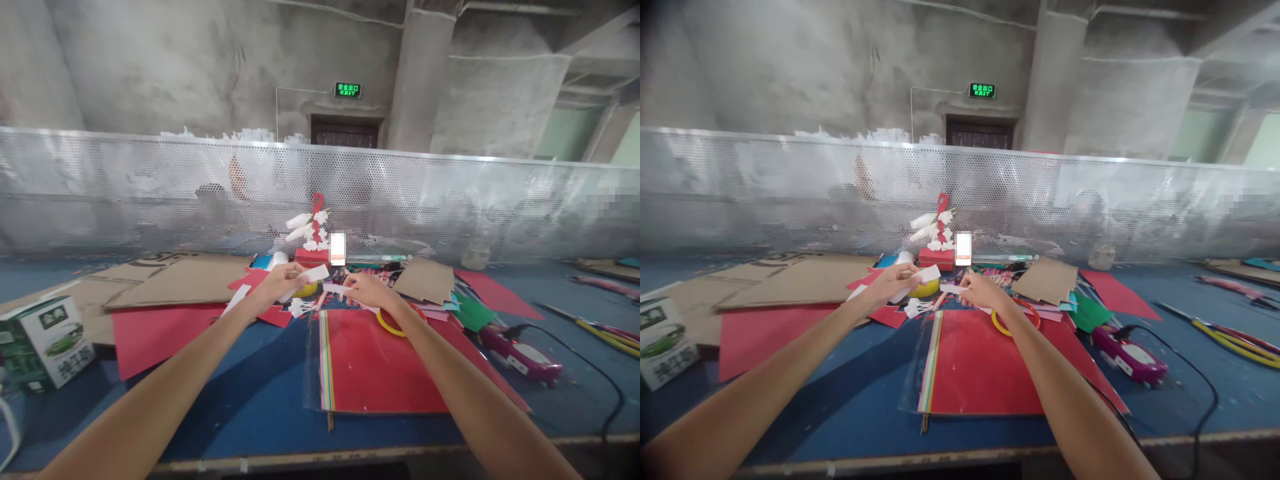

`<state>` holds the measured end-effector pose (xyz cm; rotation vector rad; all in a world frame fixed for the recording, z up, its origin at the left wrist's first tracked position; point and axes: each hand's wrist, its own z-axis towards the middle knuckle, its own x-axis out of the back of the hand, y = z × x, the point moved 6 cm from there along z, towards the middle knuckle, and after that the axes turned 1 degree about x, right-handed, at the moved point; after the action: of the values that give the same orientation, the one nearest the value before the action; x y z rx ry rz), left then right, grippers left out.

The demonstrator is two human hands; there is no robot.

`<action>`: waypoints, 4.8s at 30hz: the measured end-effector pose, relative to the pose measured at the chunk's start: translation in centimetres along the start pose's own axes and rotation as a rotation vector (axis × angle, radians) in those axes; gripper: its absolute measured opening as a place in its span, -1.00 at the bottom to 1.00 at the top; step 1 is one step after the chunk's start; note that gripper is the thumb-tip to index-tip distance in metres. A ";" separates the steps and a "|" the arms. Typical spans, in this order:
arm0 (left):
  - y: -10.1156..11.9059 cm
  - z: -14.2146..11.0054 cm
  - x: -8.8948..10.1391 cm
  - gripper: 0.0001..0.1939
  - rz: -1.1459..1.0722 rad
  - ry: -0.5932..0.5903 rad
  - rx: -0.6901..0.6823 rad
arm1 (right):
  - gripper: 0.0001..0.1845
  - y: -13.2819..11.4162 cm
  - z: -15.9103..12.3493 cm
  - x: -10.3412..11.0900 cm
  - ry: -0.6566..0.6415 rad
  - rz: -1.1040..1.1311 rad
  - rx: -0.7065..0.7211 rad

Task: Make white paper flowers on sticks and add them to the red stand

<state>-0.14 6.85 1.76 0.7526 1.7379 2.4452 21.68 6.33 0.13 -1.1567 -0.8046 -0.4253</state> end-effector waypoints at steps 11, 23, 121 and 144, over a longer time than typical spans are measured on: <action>0.1 0.2 -2.2 -0.64 0.189 -0.192 -0.134 | -0.68 -1.3 -0.3 1.1 0.155 -0.303 0.143; -1.3 0.9 -2.7 -0.72 0.219 -0.118 -0.162 | -0.56 -5.0 -0.7 -2.5 0.036 0.265 0.260; 1.1 -0.6 -4.7 -0.93 0.171 -0.286 -0.222 | -0.70 -4.8 -1.1 -0.3 0.180 0.256 0.383; -0.2 0.1 -4.7 -0.79 0.141 -0.169 -0.224 | -0.79 -3.3 -0.4 -1.2 0.091 0.278 0.224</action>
<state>4.01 5.53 -0.07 1.0500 1.3694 2.5217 18.77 4.66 1.30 -1.0141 -0.5852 -0.1512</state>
